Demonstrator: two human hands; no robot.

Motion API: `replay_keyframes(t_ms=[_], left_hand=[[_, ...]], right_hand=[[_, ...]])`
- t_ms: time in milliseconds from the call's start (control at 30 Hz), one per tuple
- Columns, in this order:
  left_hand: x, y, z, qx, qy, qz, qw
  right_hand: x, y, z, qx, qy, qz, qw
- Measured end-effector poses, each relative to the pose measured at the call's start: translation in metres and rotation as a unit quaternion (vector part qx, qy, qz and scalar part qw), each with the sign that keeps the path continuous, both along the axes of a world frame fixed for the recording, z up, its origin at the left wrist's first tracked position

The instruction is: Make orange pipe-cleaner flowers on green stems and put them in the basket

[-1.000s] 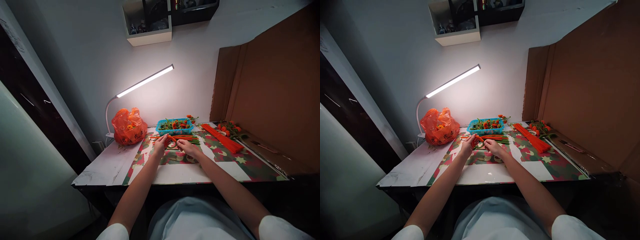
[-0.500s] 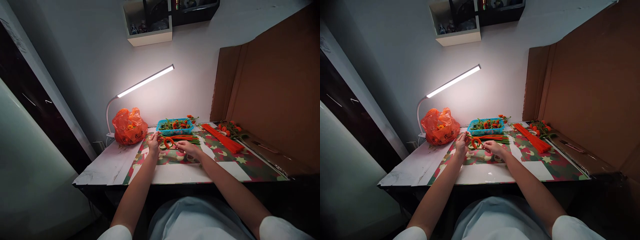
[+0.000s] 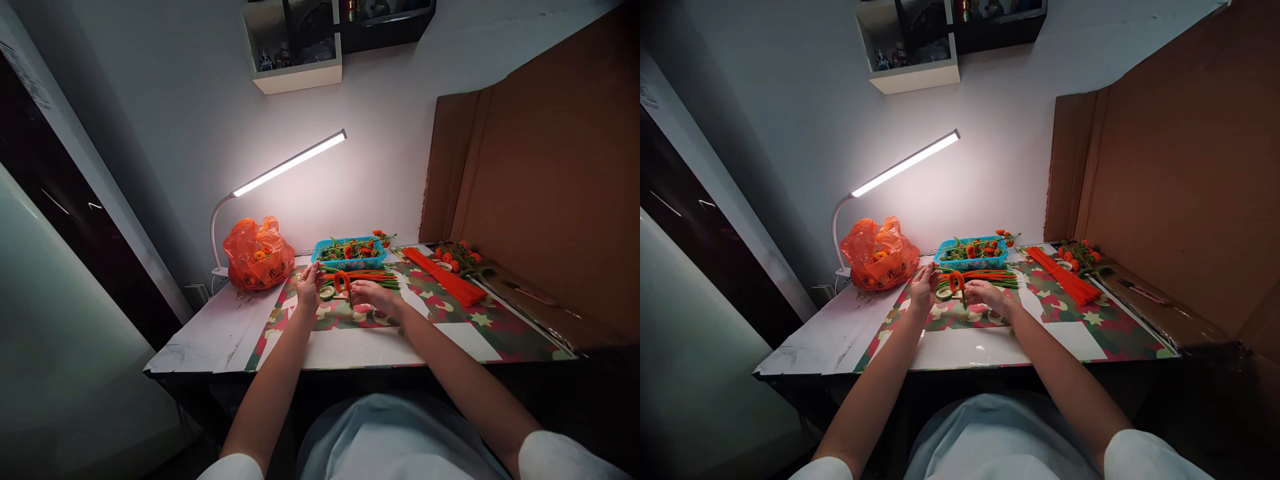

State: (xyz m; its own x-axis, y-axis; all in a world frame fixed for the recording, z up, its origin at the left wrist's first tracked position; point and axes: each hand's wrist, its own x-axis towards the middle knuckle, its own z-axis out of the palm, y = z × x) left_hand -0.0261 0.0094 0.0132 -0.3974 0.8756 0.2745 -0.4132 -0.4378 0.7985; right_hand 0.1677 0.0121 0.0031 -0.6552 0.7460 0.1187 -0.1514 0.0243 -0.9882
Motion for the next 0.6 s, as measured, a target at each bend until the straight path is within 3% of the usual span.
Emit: replay_keyframes(t_ms=[133, 333, 467, 600], left_hand=[[0.010, -0.004, 0.002, -0.022, -0.008, -0.018, 1.000], [0.021, -0.007, 0.002, -0.050, -0.008, -0.073, 0.996], [0.023, -0.005, -0.001, -0.059, -0.002, -0.074, 0.996], [0.018, 0.001, -0.003, -0.062, -0.024, -0.030, 0.997]], right_hand=[[-0.006, -0.006, 0.004, -0.044, 0.034, -0.050, 0.997], [-0.030, -0.014, 0.006, -0.019, 0.039, -0.091, 0.995], [-0.036, -0.015, 0.007, -0.040, 0.076, -0.060, 0.994], [-0.034, -0.020, 0.007, -0.115, 0.067, -0.006, 0.991]])
